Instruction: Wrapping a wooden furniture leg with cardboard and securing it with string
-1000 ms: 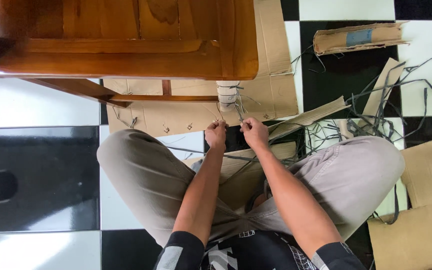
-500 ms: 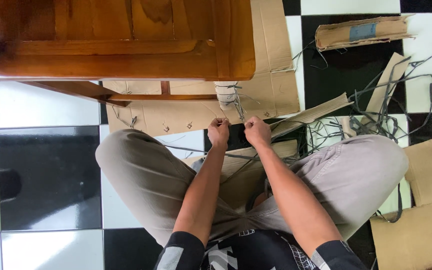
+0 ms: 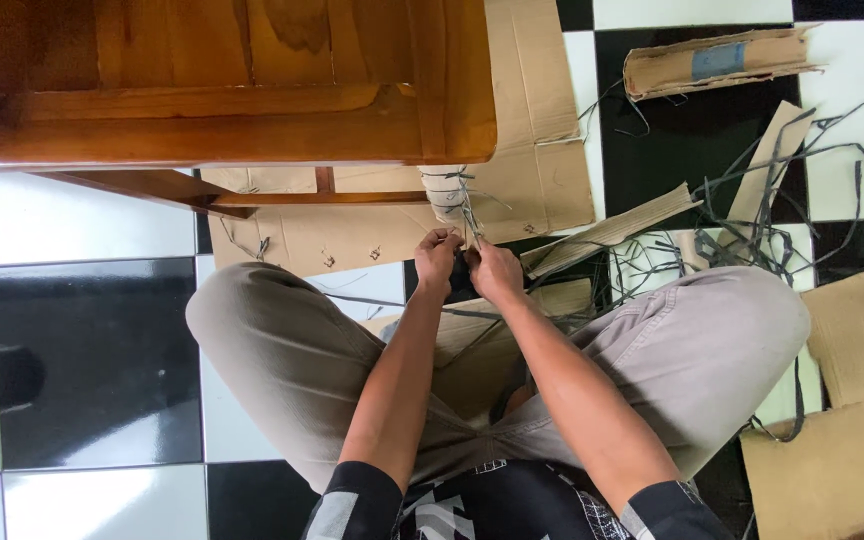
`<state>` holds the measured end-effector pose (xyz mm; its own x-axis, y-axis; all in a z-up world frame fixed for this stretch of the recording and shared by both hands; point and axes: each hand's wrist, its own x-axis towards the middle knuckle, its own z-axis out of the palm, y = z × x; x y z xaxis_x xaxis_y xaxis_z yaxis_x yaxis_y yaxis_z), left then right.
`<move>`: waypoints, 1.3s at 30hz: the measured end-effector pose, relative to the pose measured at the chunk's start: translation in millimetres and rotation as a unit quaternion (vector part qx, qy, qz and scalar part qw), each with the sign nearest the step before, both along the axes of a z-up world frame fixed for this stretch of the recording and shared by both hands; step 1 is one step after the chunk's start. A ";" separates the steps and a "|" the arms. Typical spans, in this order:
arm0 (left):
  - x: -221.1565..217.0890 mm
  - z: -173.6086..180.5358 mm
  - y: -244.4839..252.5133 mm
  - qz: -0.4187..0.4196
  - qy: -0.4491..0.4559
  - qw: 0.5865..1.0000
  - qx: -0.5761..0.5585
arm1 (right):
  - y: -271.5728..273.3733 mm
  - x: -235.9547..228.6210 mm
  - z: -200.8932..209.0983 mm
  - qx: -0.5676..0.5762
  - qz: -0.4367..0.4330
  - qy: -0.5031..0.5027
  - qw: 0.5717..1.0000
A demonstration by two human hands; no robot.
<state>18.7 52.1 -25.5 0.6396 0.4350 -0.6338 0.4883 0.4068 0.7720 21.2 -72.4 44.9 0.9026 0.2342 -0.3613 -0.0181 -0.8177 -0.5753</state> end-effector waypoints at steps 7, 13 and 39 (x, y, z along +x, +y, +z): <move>1.4 -37.9 -3.3 0.018 -0.015 0.998 -0.056 | 1.8 1.4 -18.8 0.025 -0.005 0.039 0.999; 3.3 -56.2 -1.8 -0.001 0.030 0.999 0.032 | -5.1 9.9 -13.0 0.045 -0.039 0.061 0.996; -8.9 8.8 12.2 -0.181 0.140 0.945 0.234 | 14.8 42.9 -22.3 0.094 -0.024 -0.079 0.992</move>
<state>9.8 64.3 -16.8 0.6354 0.4940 -0.5935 0.7425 -0.1799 0.6453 64.1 -57.6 22.6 0.9563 0.2387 -0.1691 0.0473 -0.6966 -0.7159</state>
